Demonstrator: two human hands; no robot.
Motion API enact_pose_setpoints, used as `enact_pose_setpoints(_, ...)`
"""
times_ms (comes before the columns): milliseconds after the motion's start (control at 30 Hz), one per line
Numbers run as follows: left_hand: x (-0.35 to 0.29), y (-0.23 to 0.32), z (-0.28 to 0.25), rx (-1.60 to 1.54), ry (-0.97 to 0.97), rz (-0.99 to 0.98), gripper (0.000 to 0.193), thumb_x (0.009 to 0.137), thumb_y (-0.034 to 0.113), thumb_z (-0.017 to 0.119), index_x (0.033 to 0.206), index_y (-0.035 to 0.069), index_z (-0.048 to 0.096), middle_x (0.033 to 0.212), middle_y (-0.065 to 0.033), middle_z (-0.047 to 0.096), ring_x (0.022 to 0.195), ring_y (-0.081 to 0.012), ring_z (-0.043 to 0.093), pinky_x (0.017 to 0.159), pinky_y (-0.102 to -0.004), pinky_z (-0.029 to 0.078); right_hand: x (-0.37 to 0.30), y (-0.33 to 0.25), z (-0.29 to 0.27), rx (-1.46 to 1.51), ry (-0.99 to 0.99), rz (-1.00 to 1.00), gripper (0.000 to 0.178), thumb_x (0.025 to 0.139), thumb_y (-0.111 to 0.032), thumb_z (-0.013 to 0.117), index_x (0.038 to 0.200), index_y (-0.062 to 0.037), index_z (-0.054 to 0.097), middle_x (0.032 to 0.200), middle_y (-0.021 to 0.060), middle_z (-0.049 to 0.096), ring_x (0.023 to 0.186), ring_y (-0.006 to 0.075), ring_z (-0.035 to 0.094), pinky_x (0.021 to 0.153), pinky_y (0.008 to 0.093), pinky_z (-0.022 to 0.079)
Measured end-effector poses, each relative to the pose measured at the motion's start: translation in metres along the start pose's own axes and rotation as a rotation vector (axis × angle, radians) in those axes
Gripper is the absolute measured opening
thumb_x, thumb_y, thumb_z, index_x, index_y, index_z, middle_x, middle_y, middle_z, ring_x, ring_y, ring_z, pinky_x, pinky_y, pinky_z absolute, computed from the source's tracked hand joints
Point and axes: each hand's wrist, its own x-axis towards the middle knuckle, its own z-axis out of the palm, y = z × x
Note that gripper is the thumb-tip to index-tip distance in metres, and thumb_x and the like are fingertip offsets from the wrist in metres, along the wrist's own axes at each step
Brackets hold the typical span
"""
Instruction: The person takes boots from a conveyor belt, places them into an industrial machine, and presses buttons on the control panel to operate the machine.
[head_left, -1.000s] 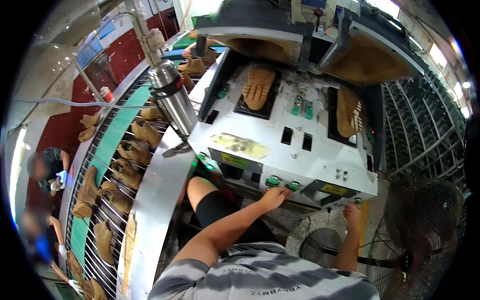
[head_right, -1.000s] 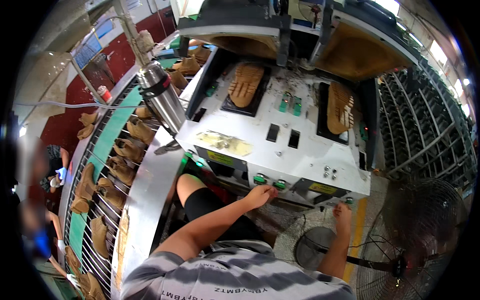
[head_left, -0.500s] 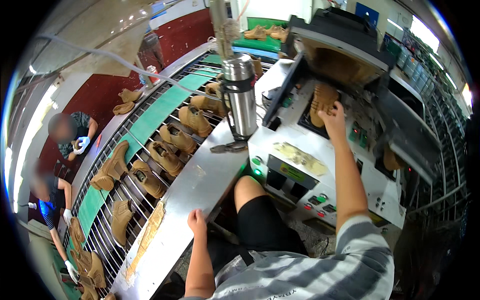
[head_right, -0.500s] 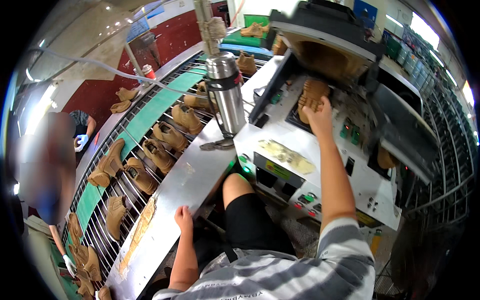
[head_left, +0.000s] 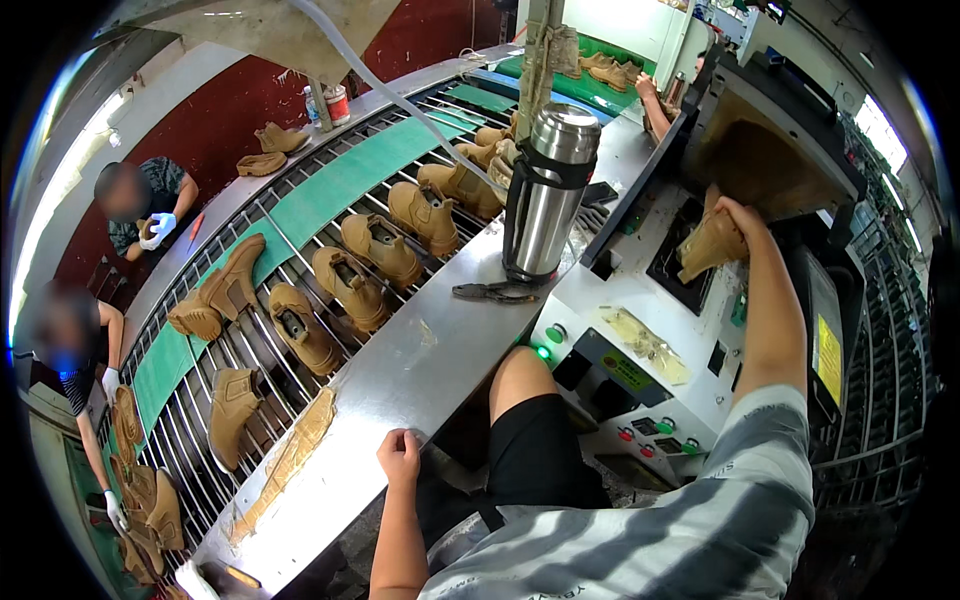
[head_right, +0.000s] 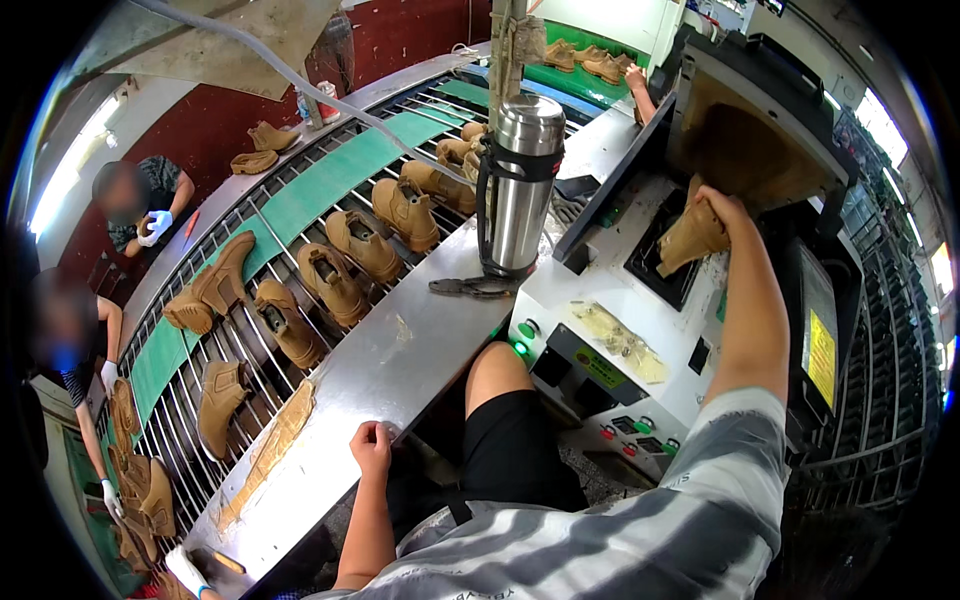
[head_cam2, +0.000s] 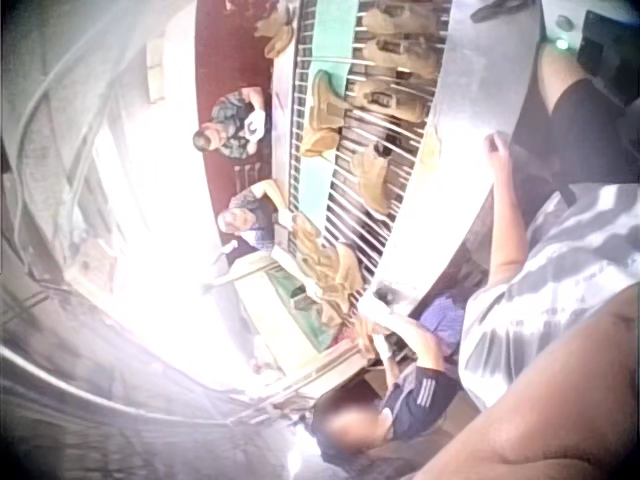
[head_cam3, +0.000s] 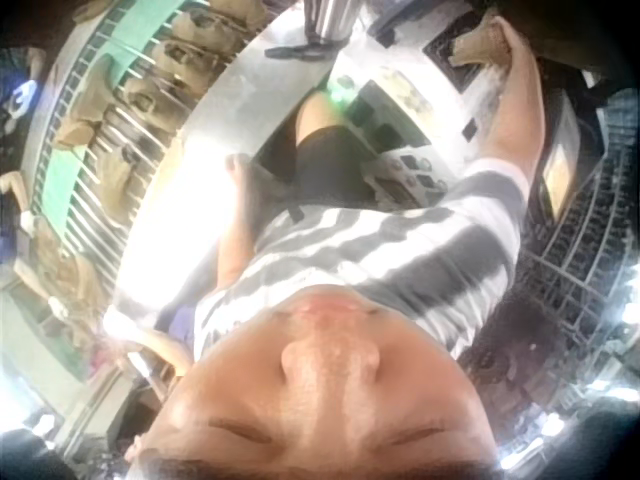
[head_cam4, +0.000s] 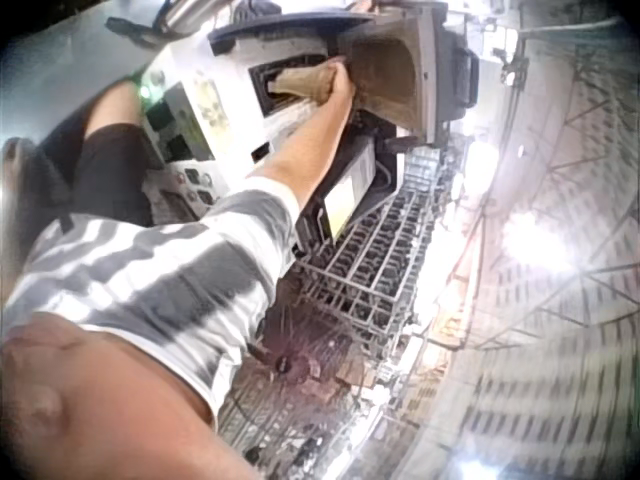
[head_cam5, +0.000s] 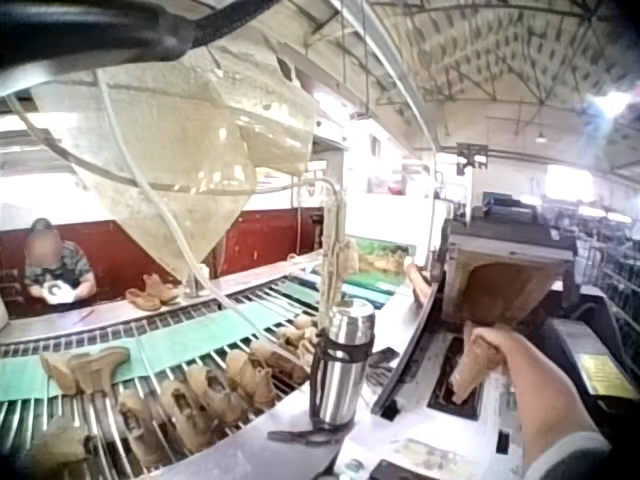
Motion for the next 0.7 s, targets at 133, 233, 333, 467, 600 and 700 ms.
enact_pose_setpoints(133, 0.001, 0.01, 0.01, 0.2, 0.085, 0.076, 0.012, 0.083, 0.013, 0.062, 0.078, 0.001, 0.064, 0.063, -0.0107, 0.061, 0.055, -0.0199, 0.058, 0.056, -0.0307, 0.047, -0.087, 0.012, -0.01, 0.401, 0.097, -0.187, 0.082, 0.068, -0.036, 0.072, 0.136, 0.0007, 0.045, 0.116, 0.0163, 0.059, 0.099, 0.026, 0.06, 0.084, 0.0333, 0.049)
enact_pose_setpoints(233, 0.011, -0.006, 0.052, 0.146, -0.008, -0.044, 0.015, 0.083, 0.017, 0.062, 0.086, 0.003, 0.066, 0.075, -0.0149, 0.064, 0.07, -0.0292, 0.062, 0.066, -0.0371, 0.05, -0.177, 0.024, 0.01, 0.746, -0.067, -0.301, 0.083, 0.075, -0.027, 0.07, 0.146, -0.0065, 0.032, 0.126, 0.0154, 0.054, 0.11, 0.0243, 0.056, 0.092, 0.0315, 0.046)
enact_pose_setpoints(333, -0.008, 0.13, 0.106, -0.187, -0.582, 0.034, 0.035, 0.089, 0.023, 0.062, 0.119, 0.005, 0.061, 0.106, -0.0106, 0.065, 0.101, -0.0219, 0.062, 0.089, -0.0324, 0.048, -0.258, 0.048, 0.054, 1.108, -0.136, -0.602, 0.081, 0.077, -0.024, 0.069, 0.146, -0.0068, 0.032, 0.129, 0.0148, 0.052, 0.117, 0.026, 0.052, 0.097, 0.0347, 0.044)
enact_pose_setpoints(467, -0.028, 0.175, 0.127, -1.091, -0.978, -0.091, 0.058, 0.088, 0.039, 0.063, 0.131, 0.004, 0.048, 0.133, -0.014, 0.053, 0.119, -0.0252, 0.053, 0.098, -0.0409, 0.045, -0.373, 0.047, 0.15, 1.058, -0.218, -0.962, 0.094, 0.078, -0.045, 0.071, 0.147, -0.0011, 0.025, 0.14, 0.0157, 0.042, 0.127, 0.03, 0.044, 0.106, 0.0424, 0.034)
enact_pose_setpoints(600, -0.022, 0.169, 0.023, -1.627, -0.542, -0.633, 0.079, 0.081, 0.052, 0.057, 0.142, 0.006, 0.039, 0.138, -0.0182, 0.048, 0.125, -0.0364, 0.047, 0.105, -0.0515, 0.039, -0.439, 0.002, 0.148, 0.594, -0.801, -1.28, 0.075, 0.081, -0.046, 0.066, 0.134, 0.0037, 0.045, 0.129, 0.0194, 0.053, 0.121, 0.032, 0.049, 0.104, 0.0399, 0.035)
enact_pose_setpoints(700, -0.021, 0.134, -0.053, -1.552, -0.297, -0.19, 0.086, 0.077, 0.054, 0.058, 0.144, 0.006, 0.035, 0.139, -0.0205, 0.045, 0.126, -0.0374, 0.047, 0.104, -0.0531, 0.04, -0.444, 0.004, 0.156, 0.465, -0.93, -1.12, 0.051, 0.078, -0.023, 0.072, 0.119, 0.003, 0.058, 0.112, 0.0156, 0.063, 0.107, 0.0255, 0.059, 0.097, 0.0339, 0.042)
